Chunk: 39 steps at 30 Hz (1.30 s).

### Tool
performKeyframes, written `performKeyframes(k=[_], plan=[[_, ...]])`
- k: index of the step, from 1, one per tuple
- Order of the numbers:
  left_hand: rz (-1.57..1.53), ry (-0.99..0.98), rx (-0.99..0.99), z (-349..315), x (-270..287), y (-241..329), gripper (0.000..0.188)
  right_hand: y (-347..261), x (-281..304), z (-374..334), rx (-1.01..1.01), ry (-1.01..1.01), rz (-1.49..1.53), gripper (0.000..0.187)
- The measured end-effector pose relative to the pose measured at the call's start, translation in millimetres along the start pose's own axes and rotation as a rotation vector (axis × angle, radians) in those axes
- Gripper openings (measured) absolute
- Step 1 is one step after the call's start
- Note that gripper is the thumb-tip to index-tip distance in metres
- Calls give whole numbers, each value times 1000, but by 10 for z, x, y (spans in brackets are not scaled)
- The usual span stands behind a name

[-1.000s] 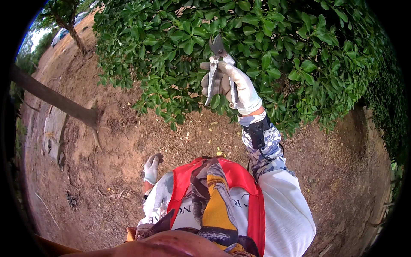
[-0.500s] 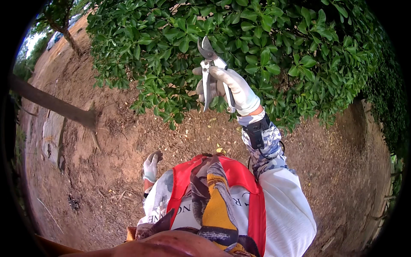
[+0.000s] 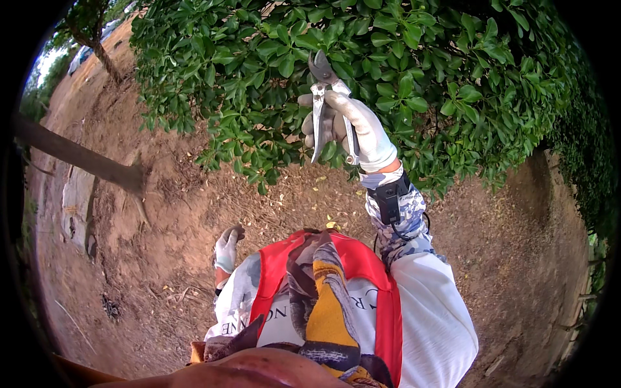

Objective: The person uses pruning shears to trim branches and leaves from a dense green bush. They repeatedly reach into the foliage, cut small stems, and drop the clippings to the ground while moving along the row of plants.

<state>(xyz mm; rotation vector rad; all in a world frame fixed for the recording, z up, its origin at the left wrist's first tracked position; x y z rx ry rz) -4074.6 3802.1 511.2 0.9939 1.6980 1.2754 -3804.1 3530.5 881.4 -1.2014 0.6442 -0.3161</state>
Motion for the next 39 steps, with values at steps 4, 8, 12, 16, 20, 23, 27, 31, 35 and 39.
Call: performKeyframes(k=[4, 8, 12, 16, 20, 23, 27, 31, 35, 39], plan=[[-6, 4, 7, 8, 14, 23, 35, -32, 7, -21, 35, 74, -13, 62], [19, 3, 25, 38, 42, 48, 35, -48, 11, -75, 29, 69, -18, 60], [10, -6, 16, 94, 37, 60, 35, -38, 65, -72, 23, 94, -29, 62], [6, -5, 4, 122, 32, 68, 34, -42, 114, -25, 21, 78, -59, 64], [6, -13, -4, 151, 37, 89, 34, -104, 84, 16, 18, 76, -99, 64], [-9, -12, -12, 151, 38, 92, 33, -135, 84, 67, -7, 72, -121, 63], [-10, -27, 5, 175, 52, 29, 34, -175, 113, 87, 0, 107, -219, 62], [5, -33, 31, 196, 52, -10, 34, -229, 95, 100, 26, 180, -309, 61], [-7, -28, 18, 227, 20, 25, 34, -245, 169, 88, 45, 231, -390, 59], [23, -36, 32, 273, 12, 46, 33, -243, 106, 6, 60, 288, -391, 53]])
Point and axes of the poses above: each hand's wrist, its own z-axis towards the middle knuckle, its own x-axis out of the back of the hand, y = z × x, the point moved 5 cm from there along z, towards the middle knuckle, and after that the axes turned 5 degrees about -y, right-handed, at the moved point
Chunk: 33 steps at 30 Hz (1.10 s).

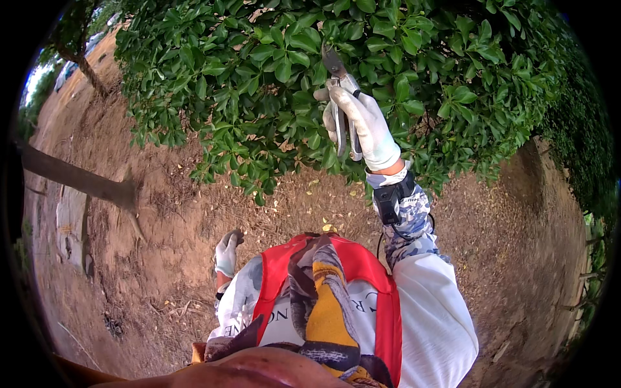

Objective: The person uses pruning shears to trim branches and leaves from a dense green bush. They repeatedly reach into the foliage, cut small stems, and drop the clippings to the ground while moving along the row of plants.

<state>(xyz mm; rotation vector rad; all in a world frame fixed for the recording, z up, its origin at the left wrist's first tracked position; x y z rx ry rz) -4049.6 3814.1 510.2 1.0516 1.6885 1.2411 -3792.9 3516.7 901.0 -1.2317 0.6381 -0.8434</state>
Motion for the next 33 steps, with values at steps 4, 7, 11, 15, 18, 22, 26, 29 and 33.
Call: performKeyframes(k=[4, 7, 11, 15, 18, 22, 26, 29, 33], plan=[[-4, -16, 1, 28, -25, 5, 33, -60, -54, -79, 31, -39, -6, 51], [-3, -42, 0, 105, -54, 0, 34, -164, -68, -189, 26, -89, -43, 55], [2, -52, -4, 161, -111, 1, 34, -266, -143, -344, 111, -80, 96, 64], [8, -52, -14, 155, -139, 6, 33, -357, 32, -445, 193, -69, 306, 67], [16, -47, -6, 119, -165, 54, 33, -457, 201, -495, 284, -61, 297, 78], [-24, -60, -21, 116, -163, 18, 33, -558, 492, -470, 378, -129, 472, 78], [8, -57, -18, 103, -164, 32, 33, -498, 715, -365, 223, -422, 700, 82], [9, -44, -36, 76, -157, 38, 34, -522, 716, -305, 223, -478, 733, 83], [29, -40, -23, 57, -181, 66, 33, -579, 701, -258, 194, -467, 697, 85]])
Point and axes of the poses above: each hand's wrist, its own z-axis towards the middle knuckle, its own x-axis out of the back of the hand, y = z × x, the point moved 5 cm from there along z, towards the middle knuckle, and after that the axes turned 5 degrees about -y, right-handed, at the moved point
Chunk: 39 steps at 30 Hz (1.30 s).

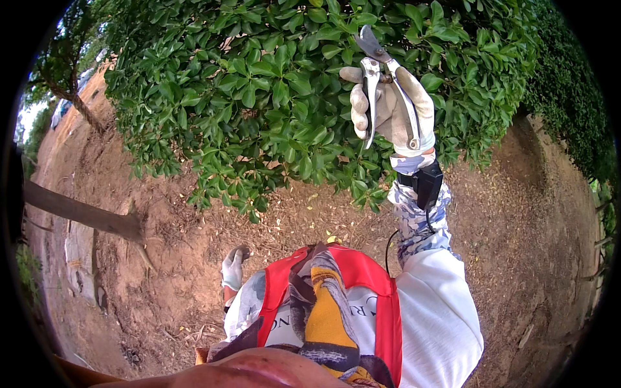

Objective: The person uses pruning shears to trim branches and leaves from a dense green bush. They repeatedly reach into the foliage, cut small stems, and drop the clippings to the ground while moving along the row of plants.

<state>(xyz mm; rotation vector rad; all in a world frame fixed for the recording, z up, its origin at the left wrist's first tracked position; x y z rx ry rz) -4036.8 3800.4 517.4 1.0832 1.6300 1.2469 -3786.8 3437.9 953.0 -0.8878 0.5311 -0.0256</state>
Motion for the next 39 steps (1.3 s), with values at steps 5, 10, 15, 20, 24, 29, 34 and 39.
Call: performKeyframes(k=[5, 10, 15, 20, 24, 29, 34, 39], plan=[[-37, -1, -15, -38, -63, 20, 33, 15, 94, 73, -36, 22, 22, 83], [-42, -3, -13, -41, -51, -21, 33, 3, 139, 149, -70, 8, -5, 80], [-47, -12, -5, -25, -68, -33, 34, -78, 225, 226, -131, 5, -6, 76], [-75, -10, -26, -42, -116, -37, 34, -150, 214, 265, -117, 86, -170, 70], [-68, -5, -11, -64, -124, -64, 32, -141, 244, 279, -210, 56, -166, 64], [-74, -2, 4, -68, -143, -43, 31, -128, 296, 251, -158, 32, -115, 61], [-78, -7, -18, -84, -188, 28, 31, -114, 291, 218, -111, -11, -89, 64], [-37, -4, -1, -91, -143, -29, 32, -98, 206, 250, -129, 116, -146, 66]])
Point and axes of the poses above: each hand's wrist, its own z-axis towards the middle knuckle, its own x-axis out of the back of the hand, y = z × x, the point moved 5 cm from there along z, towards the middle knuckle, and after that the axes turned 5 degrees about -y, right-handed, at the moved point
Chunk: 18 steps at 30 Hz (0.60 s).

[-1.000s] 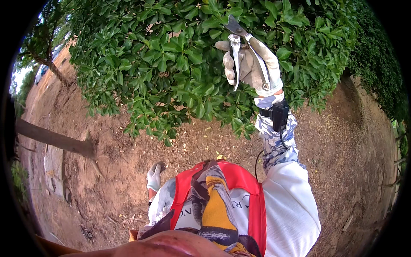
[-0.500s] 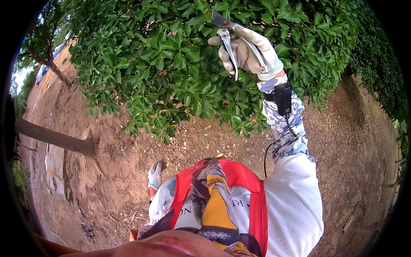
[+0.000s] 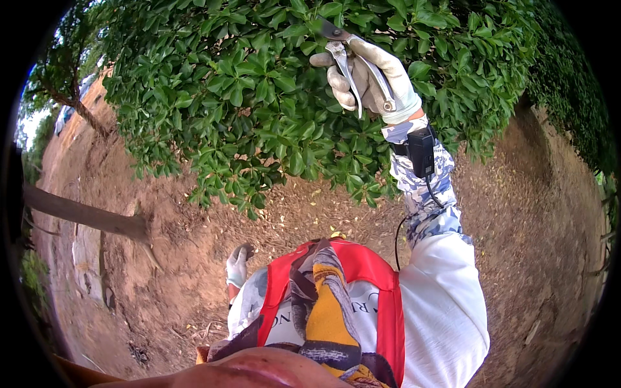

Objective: The person uses pruning shears to trim branches and leaves from a dense green bush. They repeatedly reach into the foliage, cut small stems, and drop the clippings to the ground while moving along the row of plants.

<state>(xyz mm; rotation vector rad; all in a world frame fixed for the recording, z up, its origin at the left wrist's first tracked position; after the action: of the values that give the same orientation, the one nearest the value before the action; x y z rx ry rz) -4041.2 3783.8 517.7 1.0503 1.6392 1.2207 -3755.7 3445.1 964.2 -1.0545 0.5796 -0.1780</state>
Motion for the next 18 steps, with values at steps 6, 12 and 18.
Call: performKeyframes(k=[6, 12, 18], plan=[[-13, 1, 4, 5, 0, 18, 32, 14, 18, 33, 18, -48, 53, 64], [-2, 31, 22, -64, -9, 23, 32, 17, -168, -180, 112, -114, -2, 67], [25, 12, 12, -87, 0, 0, 37, -149, 10, -338, 220, -2, -129, 63]])
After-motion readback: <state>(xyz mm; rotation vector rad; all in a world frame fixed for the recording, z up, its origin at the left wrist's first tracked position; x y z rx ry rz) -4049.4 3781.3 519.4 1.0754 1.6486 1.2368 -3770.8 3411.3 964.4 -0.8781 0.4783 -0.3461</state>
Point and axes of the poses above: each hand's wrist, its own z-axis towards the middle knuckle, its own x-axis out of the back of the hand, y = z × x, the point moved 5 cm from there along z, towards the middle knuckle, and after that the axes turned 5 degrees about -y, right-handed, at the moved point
